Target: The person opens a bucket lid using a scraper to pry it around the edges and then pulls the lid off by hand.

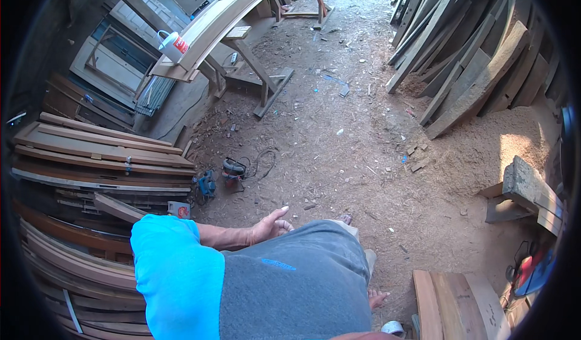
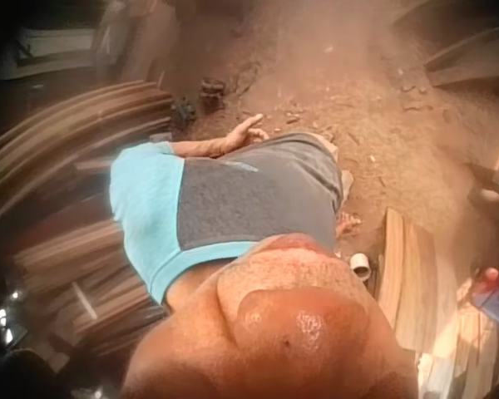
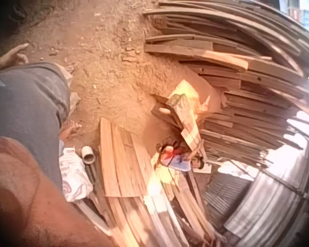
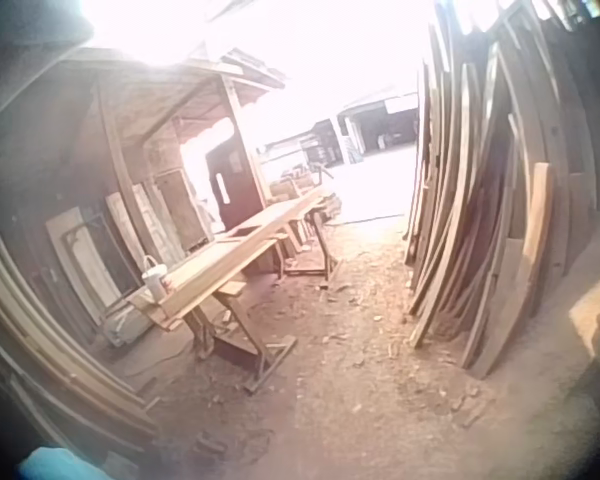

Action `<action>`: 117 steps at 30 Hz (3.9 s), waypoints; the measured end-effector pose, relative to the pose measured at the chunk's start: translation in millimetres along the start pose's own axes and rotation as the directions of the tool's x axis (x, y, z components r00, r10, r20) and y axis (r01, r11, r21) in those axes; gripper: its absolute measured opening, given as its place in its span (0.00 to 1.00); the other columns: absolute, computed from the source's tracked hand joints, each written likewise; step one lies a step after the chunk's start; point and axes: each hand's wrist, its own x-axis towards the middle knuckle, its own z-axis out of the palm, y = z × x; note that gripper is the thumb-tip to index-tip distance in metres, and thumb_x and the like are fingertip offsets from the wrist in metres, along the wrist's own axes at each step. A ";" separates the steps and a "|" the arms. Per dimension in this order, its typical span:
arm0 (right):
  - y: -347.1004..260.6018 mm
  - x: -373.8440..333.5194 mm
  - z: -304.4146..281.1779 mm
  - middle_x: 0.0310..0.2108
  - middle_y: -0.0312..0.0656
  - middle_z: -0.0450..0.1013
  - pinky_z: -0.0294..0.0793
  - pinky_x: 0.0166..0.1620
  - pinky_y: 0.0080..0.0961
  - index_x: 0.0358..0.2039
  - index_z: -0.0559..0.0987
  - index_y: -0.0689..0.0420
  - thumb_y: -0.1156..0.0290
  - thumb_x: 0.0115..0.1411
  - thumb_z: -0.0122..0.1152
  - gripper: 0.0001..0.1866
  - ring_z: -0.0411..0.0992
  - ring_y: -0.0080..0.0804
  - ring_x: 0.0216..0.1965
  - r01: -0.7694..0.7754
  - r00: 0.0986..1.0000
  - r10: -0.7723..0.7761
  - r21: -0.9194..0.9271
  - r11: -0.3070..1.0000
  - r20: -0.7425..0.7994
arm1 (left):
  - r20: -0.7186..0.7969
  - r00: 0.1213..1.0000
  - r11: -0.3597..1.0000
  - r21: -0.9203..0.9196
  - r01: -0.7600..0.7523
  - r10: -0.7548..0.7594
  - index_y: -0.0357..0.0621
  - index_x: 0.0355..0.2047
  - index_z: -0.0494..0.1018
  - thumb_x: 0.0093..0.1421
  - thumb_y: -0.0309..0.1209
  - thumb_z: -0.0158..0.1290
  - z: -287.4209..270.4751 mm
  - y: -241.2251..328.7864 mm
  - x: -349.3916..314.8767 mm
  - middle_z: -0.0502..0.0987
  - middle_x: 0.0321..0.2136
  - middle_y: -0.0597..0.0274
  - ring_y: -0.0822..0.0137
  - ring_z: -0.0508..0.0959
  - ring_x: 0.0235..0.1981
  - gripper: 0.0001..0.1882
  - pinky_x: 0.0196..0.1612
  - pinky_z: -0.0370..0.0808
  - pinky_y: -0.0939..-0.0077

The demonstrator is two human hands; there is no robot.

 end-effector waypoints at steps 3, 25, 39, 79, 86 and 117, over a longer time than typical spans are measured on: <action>5.3 -0.7 -2.1 0.37 0.46 0.68 0.71 0.42 0.37 0.52 0.67 0.62 0.31 0.66 0.42 0.41 0.69 0.42 0.40 -0.005 1.000 0.005 0.015 1.000 -0.017 | 0.013 0.999 0.998 0.048 0.038 -0.039 0.41 0.46 0.71 0.65 0.64 0.45 17.2 10.9 -8.6 0.78 0.40 0.55 0.60 0.78 0.42 0.35 0.50 0.75 0.63; 50.0 -10.6 -18.8 0.64 0.57 0.61 0.63 0.62 0.49 0.67 0.59 0.62 0.25 0.61 0.41 0.53 0.64 0.54 0.61 -0.079 0.995 0.085 0.115 0.990 -0.048 | 0.002 0.996 0.979 0.182 0.091 -0.093 0.42 0.54 0.67 0.65 0.66 0.44 39.9 43.8 4.6 0.76 0.46 0.53 0.60 0.76 0.48 0.38 0.55 0.73 0.60; 56.4 -41.6 -35.3 0.35 0.47 0.75 0.77 0.25 0.32 0.52 0.72 0.60 0.29 0.61 0.51 0.42 0.77 0.37 0.25 0.088 0.969 -0.026 0.245 0.965 -0.245 | -0.176 0.959 0.456 0.888 0.056 0.223 0.40 0.50 0.70 0.66 0.57 0.50 -30.7 140.6 191.9 0.75 0.23 0.62 0.69 0.73 0.22 0.31 0.28 0.74 0.70; 130.8 -82.5 -119.6 0.55 0.64 0.69 0.75 0.51 0.45 0.62 0.64 0.72 0.33 0.67 0.39 0.48 0.74 0.54 0.51 0.014 0.956 0.081 0.318 0.948 -0.283 | 0.669 0.740 0.655 0.529 -0.540 0.070 0.36 0.65 0.59 0.74 0.58 0.30 299.6 -40.5 185.8 0.80 0.40 0.54 0.66 0.79 0.41 0.38 0.49 0.77 0.68; 68.0 -40.8 -46.5 0.52 0.63 0.70 0.76 0.49 0.44 0.61 0.65 0.72 0.35 0.68 0.41 0.46 0.75 0.53 0.49 0.059 0.964 0.001 0.219 0.974 -0.264 | 0.587 0.805 0.753 0.489 -0.441 0.091 0.35 0.65 0.59 0.75 0.56 0.30 269.2 31.4 203.4 0.80 0.41 0.54 0.67 0.79 0.42 0.36 0.49 0.76 0.68; -59.9 -49.1 213.8 0.43 0.58 0.75 0.81 0.38 0.38 0.57 0.70 0.71 0.44 0.69 0.48 0.37 0.78 0.47 0.40 0.082 0.977 -0.114 -0.172 0.982 -0.183 | -0.141 0.855 -0.029 0.983 0.180 0.499 0.32 0.41 0.81 0.63 0.55 0.50 -46.1 278.2 331.8 0.81 0.43 0.35 0.42 0.80 0.49 0.32 0.52 0.76 0.54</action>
